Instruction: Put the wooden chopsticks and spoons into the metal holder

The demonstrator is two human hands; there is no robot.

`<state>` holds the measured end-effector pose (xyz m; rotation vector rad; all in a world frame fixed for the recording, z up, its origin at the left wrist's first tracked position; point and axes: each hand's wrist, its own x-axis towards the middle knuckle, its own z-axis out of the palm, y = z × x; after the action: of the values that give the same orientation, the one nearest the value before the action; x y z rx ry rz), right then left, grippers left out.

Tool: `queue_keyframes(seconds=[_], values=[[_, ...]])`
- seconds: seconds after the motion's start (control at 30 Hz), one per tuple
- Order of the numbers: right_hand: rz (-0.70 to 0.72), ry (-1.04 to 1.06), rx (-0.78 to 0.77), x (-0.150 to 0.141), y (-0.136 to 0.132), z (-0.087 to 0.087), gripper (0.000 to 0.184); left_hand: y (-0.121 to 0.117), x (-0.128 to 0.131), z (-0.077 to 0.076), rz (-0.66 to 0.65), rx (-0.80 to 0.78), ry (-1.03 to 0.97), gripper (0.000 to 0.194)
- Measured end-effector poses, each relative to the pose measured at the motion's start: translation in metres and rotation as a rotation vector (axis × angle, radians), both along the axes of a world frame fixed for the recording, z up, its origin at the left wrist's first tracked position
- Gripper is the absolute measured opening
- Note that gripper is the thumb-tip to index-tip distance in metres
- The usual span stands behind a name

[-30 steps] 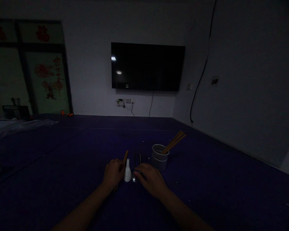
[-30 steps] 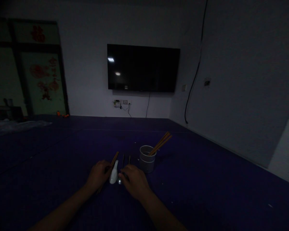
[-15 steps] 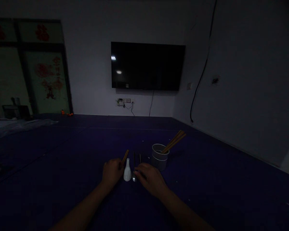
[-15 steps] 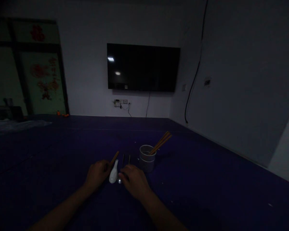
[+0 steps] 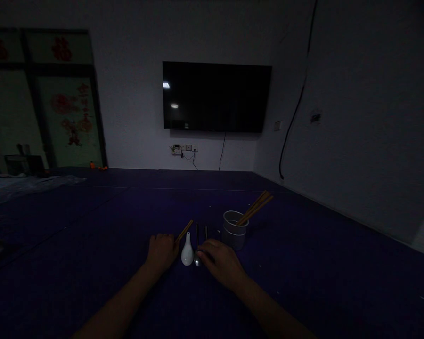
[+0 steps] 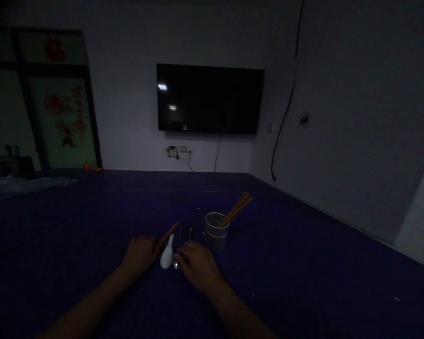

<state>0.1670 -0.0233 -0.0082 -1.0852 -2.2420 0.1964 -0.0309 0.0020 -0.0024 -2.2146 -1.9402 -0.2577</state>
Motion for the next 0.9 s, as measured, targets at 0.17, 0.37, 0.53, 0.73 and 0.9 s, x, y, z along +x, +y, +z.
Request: queue_keyframes(seconds=[0.17, 0.37, 0.53, 0.73, 0.9], values=[[0.002, -0.011, -0.001, 0.0003, 0.0009, -0.0012, 0.023, -0.0004, 0.0029, 0.0018, -0.027, 0.014, 0.06, 0.038], [-0.003, -0.031, 0.001, -0.0009, -0.0006, 0.0014, 0.023, 0.0023, 0.0044, 0.0005, -0.066, 0.001, 0.125, 0.033], [-0.001, -0.026, -0.011, -0.0013, -0.0023, 0.0035, 0.023, 0.0041, 0.0048, -0.0012, -0.081, 0.006, 0.147, 0.031], [0.004, -0.022, -0.006, -0.0001, -0.0011, 0.0017, 0.023, 0.0033, 0.0058, -0.0001, -0.074, -0.008, 0.181, 0.032], [-0.001, -0.024, -0.021, 0.0, -0.002, 0.0033, 0.024, 0.0006, 0.0035, 0.0023, -0.073, 0.025, 0.228, 0.033]])
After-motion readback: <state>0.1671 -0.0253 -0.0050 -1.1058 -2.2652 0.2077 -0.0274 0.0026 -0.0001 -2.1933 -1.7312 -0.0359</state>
